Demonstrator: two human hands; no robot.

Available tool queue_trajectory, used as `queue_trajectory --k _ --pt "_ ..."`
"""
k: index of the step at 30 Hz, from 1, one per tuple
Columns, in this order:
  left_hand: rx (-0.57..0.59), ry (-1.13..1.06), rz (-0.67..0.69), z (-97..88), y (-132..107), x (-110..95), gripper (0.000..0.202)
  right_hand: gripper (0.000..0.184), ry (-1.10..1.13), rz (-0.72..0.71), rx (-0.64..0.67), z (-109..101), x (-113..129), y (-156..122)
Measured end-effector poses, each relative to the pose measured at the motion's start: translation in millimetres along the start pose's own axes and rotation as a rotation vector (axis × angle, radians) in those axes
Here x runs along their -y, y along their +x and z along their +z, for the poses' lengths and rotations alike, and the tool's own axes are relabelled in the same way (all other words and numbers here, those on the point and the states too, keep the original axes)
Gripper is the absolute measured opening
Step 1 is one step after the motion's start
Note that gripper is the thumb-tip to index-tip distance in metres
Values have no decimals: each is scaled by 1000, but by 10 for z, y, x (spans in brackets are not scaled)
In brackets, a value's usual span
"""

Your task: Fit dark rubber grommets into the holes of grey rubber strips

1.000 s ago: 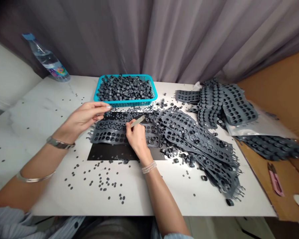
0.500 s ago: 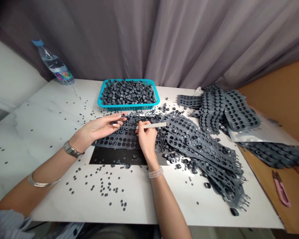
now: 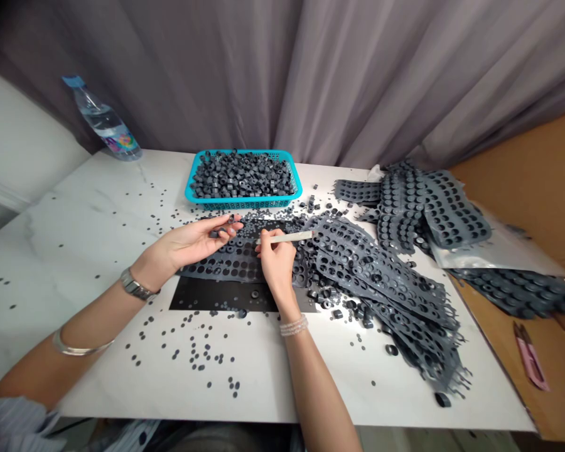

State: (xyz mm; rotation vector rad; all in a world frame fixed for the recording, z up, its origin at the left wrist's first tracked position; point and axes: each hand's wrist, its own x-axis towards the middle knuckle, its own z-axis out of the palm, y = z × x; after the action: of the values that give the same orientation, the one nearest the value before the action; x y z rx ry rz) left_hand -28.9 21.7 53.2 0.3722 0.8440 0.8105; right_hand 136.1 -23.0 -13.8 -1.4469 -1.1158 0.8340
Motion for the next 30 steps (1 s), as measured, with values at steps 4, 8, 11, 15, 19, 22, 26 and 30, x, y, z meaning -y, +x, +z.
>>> queue_trajectory --k 4,8,11,15,19,22,26,30 --pt "27 -15 8 -43 4 -11 16 33 17 3 -4 -1 5 -7" --pt "53 -79 26 -145 58 -52 10 33 53 30 14 11 -23 58" --pt "84 -45 30 -199 108 -62 9 32 -17 28 81 37 -59 139" --pt "68 151 48 -210 128 -29 17 32 -150 -26 129 88 -83 180" --pt "38 453 108 -198 120 36 22 33 -219 -83 145 122 -70 136" --pt "-68 989 314 -219 145 105 21 34 -275 -116 170 130 -53 119" --pt "-126 1697 629 -269 221 195 27 32 -347 -155 174 140 -38 131" --pt "-134 1915 648 -275 285 267 28 30 -370 -197 186 153 -28 132"
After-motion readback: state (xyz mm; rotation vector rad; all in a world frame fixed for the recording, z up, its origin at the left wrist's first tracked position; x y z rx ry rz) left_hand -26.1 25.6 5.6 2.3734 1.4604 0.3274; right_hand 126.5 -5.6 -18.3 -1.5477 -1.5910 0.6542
